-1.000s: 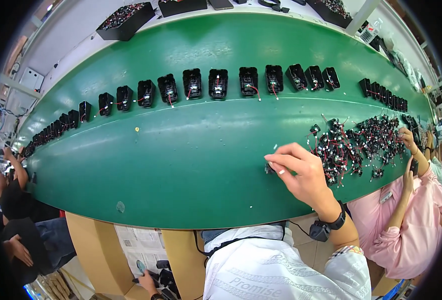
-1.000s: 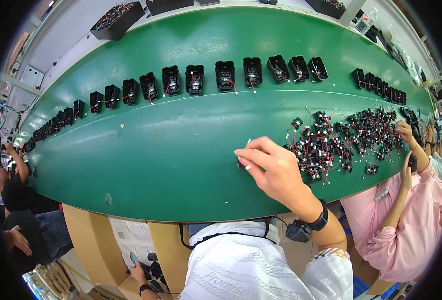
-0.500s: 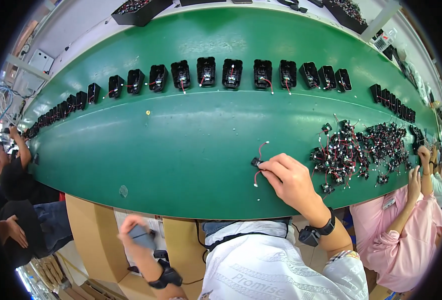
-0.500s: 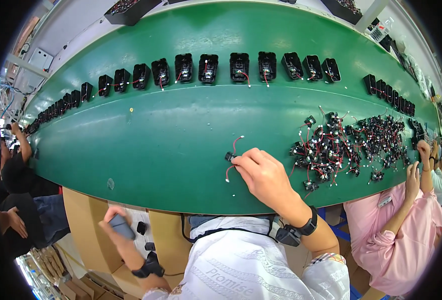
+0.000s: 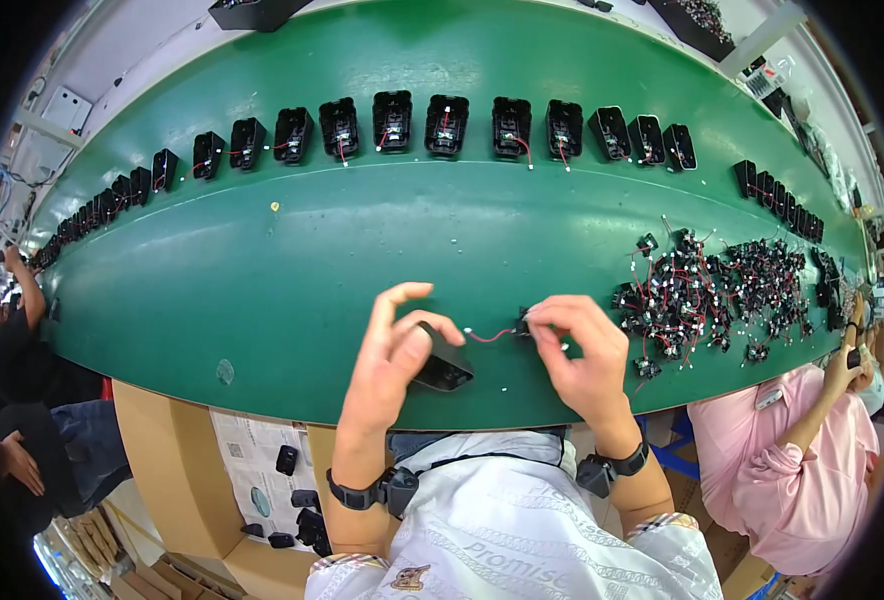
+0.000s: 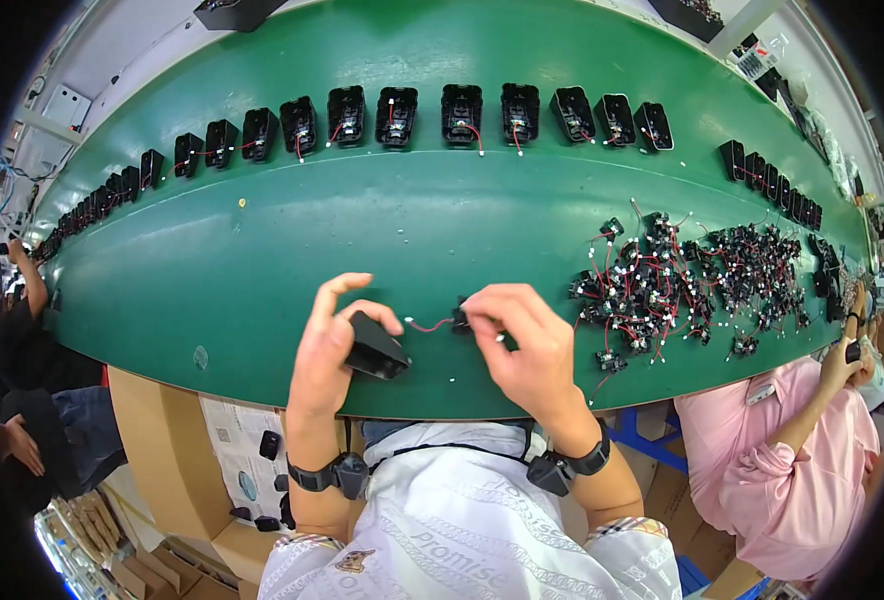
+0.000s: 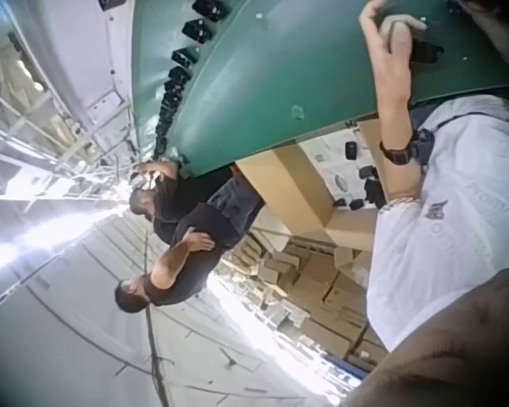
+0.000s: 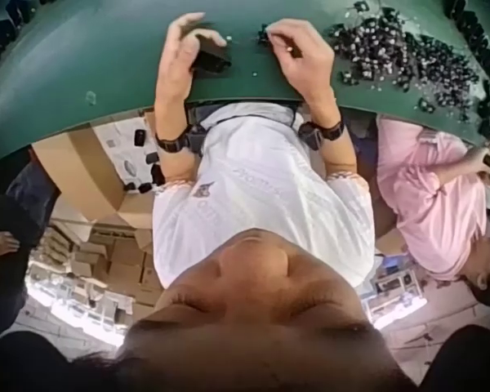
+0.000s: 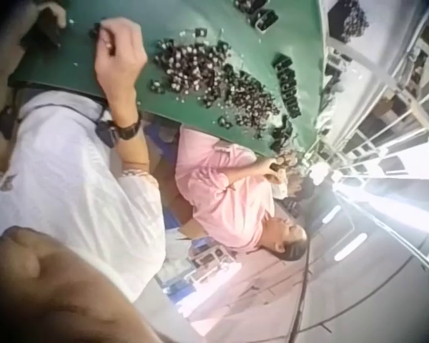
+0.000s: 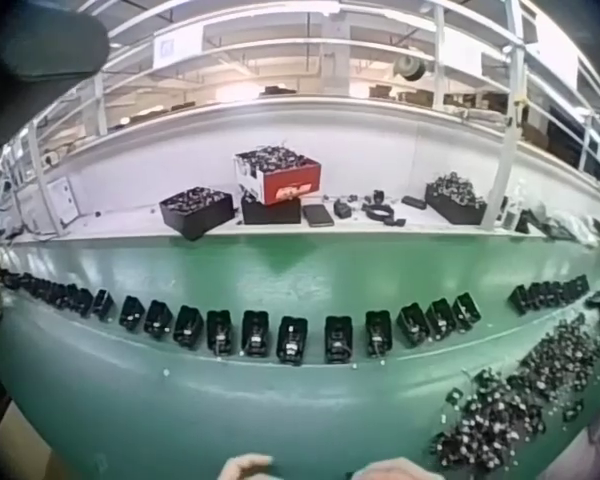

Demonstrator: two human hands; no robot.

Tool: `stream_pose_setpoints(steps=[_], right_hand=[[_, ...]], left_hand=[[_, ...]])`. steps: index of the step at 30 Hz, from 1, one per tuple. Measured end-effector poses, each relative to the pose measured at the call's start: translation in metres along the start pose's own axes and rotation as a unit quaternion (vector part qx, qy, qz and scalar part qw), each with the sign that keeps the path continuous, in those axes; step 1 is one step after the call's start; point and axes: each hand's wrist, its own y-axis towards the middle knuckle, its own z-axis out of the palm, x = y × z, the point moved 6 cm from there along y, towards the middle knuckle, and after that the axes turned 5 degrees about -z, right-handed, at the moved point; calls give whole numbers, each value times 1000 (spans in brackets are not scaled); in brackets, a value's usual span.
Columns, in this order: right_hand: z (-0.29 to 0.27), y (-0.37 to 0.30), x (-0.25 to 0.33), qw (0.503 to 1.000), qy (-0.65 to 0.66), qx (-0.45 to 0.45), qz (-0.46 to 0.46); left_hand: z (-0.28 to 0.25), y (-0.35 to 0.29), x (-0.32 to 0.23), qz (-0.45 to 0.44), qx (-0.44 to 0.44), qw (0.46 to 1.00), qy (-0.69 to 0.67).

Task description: The person picks up a black plastic housing from a box, places a circuit board with wires into it, and presses the components together. After assembling the unit, the person sets it onto a green conveyor belt alongside other completed housings.

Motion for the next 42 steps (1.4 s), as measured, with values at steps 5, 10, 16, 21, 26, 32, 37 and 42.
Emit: stream_pose_setpoints(steps=[5,10,16,21,26,32,37,42], right_hand=[[0,1,13,998,13,-35,-54],[5,-2,16,994,96,-7,-54],[2,-17,-24,936,312,-78,144],[18,-22,-33,906,372,-76,187],[9,-20,-13,962,256,-86,44],[-5,-14,44,981,134,-21,-138],[-7,-21,51,981,73,10,-177],[-7,-22,56,977,49,25,-205]], left_hand=[[20,4,-5,22,-32,985,165],[35,11,2,15,22,991,134],[17,16,-5,77,-88,966,232],[25,17,-6,-41,-54,997,-34],[10,16,8,125,-67,971,195],[30,9,6,53,7,996,76],[44,10,-2,74,-23,977,198],[50,6,-3,86,-53,989,111]])
